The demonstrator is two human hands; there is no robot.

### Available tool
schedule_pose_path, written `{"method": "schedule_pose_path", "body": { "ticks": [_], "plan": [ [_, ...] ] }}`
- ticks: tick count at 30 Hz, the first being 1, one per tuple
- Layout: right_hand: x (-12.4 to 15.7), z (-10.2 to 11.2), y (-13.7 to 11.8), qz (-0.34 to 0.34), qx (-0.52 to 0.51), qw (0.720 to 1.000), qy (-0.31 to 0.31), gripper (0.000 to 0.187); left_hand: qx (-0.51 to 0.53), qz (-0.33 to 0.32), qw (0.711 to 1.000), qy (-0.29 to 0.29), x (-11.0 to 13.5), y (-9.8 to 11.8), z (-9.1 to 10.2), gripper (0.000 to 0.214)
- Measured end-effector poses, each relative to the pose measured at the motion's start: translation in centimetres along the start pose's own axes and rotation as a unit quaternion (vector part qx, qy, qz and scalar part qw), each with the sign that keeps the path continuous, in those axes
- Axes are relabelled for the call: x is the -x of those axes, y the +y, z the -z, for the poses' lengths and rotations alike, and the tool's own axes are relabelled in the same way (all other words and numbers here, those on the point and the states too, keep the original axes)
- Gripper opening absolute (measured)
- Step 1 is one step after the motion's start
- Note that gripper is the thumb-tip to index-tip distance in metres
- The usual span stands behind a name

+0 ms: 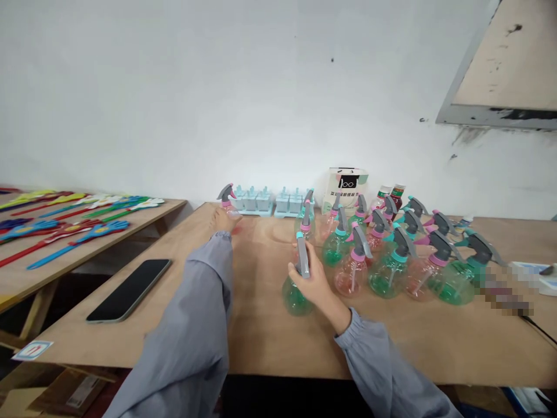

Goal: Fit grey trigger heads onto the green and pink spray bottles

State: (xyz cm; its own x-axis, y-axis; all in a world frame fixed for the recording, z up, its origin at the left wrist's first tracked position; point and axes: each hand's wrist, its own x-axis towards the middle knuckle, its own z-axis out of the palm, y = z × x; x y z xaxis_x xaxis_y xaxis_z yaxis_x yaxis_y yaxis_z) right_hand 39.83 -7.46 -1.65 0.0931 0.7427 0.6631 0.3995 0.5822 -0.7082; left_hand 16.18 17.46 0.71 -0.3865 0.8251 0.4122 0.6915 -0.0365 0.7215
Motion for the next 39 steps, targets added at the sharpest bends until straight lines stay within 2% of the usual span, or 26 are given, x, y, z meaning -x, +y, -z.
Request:
{"method": "schedule_pose_path", "body": {
  "ticks": [3, 5, 10, 12, 16, 20, 24, 30, 36, 39],
  "plan": [
    [0.2, 0.1, 0.0, 0.006, -0.005, 1.000, -0.008, 0.049, -0.041, 0.031, 0.999, 0.005, 0.9, 0.2, -0.6, 0.068],
    [0.2, 0.3, 0.0, 0.007, -0.013, 1.000, -0.007, 0.048, -0.081, 0.026, 0.996, 0.004, 2.0, 0.2, -0.4, 0.067],
    [-0.1, 0.9, 0.0, -0.010, -0.069, 0.998, -0.007, 0.046, -0.108, -0.075, 0.991, -0.019, 7.0, -1.0, 1.6, 0.074],
    [-0.5, 0.9, 0.2, -0.027, -0.102, 0.994, -0.005, 0.043, -0.072, -0.125, 0.989, -0.021, 9.5, -1.8, 2.6, 0.072],
    [-1.8, 0.6, 0.6, -0.073, -0.175, 0.982, -0.003, 0.041, 0.067, -0.192, 0.978, -0.055, 14.8, -3.0, 4.4, 0.071],
    [-2.9, 0.6, 0.5, -0.106, -0.231, 0.967, -0.011, 0.043, 0.130, -0.241, 0.960, -0.050, 18.4, -2.9, 5.7, 0.073],
    [-3.3, 0.8, -0.2, -0.132, -0.269, 0.954, 0.018, 0.031, 0.156, -0.260, 0.950, -0.070, 19.5, -2.4, 6.2, 0.072],
    [-3.2, 1.0, -0.7, -0.173, -0.276, 0.944, 0.049, 0.012, 0.170, -0.268, 0.945, -0.078, 19.3, -2.4, 6.1, 0.071],
    [-2.8, 0.9, -1.2, -0.134, -0.265, 0.953, -0.050, 0.018, 0.166, -0.271, 0.944, -0.086, 19.2, -2.5, 6.2, 0.073],
    [-2.7, 1.0, -1.4, -0.143, -0.262, 0.954, -0.036, 0.016, 0.171, -0.271, 0.943, -0.088, 19.3, -2.4, 6.2, 0.073]
  ]
}}
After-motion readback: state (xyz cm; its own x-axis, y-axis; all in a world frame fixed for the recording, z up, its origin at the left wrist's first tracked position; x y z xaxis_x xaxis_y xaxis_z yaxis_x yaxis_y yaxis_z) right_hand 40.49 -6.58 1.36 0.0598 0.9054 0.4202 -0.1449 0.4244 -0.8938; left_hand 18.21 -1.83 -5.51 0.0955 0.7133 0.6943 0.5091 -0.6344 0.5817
